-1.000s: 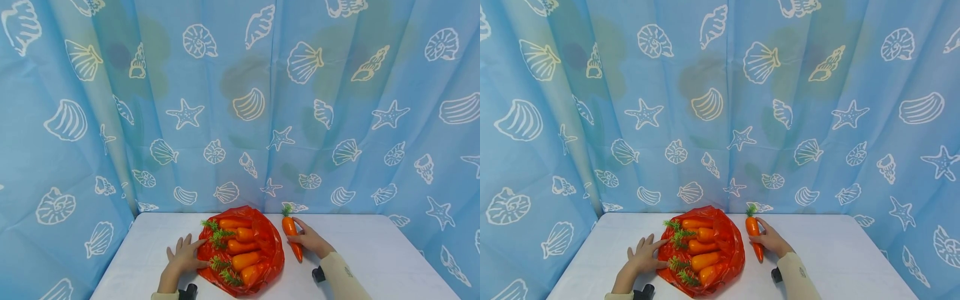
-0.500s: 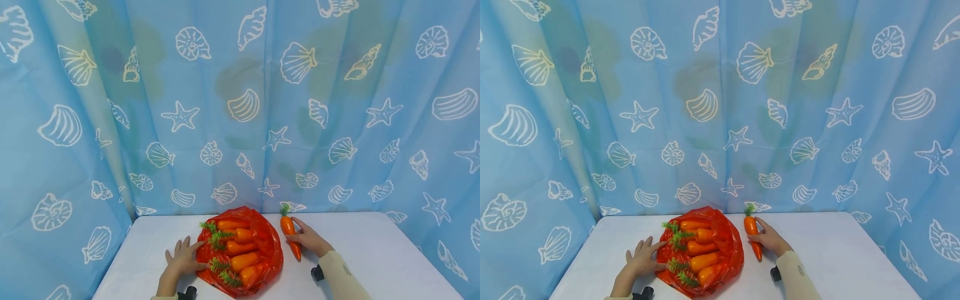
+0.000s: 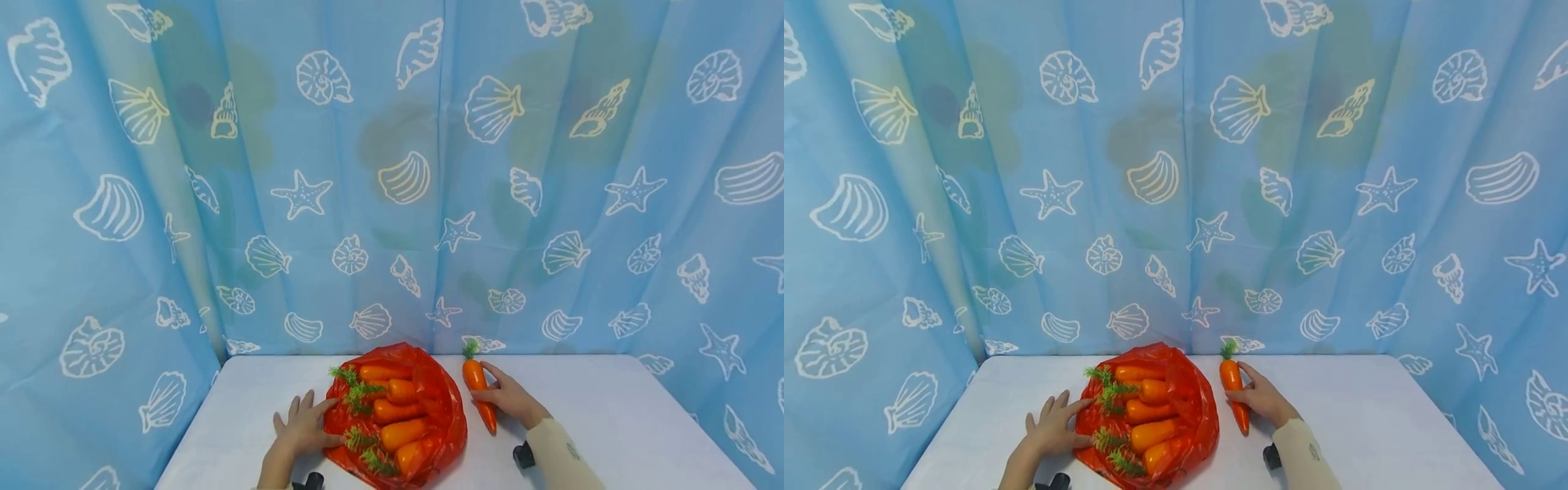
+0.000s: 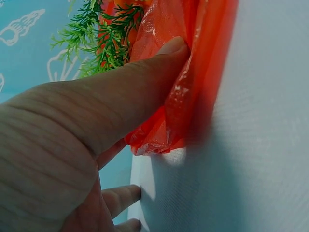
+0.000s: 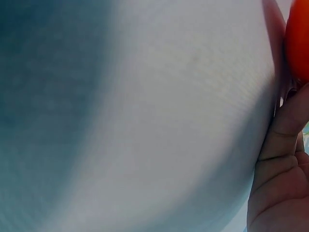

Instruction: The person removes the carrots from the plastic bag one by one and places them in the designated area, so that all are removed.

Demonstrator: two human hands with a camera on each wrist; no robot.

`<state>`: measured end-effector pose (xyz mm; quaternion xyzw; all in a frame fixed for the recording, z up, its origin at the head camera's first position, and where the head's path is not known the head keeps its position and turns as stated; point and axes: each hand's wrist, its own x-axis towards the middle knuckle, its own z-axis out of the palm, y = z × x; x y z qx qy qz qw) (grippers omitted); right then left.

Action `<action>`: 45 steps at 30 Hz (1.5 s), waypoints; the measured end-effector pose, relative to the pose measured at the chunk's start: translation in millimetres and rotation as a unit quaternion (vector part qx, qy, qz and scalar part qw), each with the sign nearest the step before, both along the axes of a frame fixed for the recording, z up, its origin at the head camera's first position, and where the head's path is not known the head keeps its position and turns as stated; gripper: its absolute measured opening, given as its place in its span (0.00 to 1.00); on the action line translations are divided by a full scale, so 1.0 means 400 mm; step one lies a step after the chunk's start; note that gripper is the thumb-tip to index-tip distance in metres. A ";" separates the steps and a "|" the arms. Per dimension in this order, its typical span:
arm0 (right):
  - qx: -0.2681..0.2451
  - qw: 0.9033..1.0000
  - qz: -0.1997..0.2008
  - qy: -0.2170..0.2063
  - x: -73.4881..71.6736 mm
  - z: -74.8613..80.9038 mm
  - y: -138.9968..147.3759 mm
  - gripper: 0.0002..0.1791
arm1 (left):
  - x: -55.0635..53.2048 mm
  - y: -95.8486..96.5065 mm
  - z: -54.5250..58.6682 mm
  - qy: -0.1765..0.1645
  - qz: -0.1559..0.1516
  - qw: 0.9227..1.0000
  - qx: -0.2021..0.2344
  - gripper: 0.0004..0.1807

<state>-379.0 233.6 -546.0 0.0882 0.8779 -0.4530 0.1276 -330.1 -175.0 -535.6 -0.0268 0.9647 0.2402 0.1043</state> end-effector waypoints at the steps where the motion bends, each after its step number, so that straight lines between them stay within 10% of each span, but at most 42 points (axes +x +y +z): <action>1: 0.006 1.000 -0.001 0.001 -0.002 0.003 -0.001 0.54 | -0.003 0.000 0.002 0.003 -0.001 1.000 -0.002 0.46; 45: -0.009 1.000 -0.010 0.005 -0.009 0.001 -0.007 0.53 | -0.005 0.003 0.002 0.002 0.010 1.000 -0.002 0.45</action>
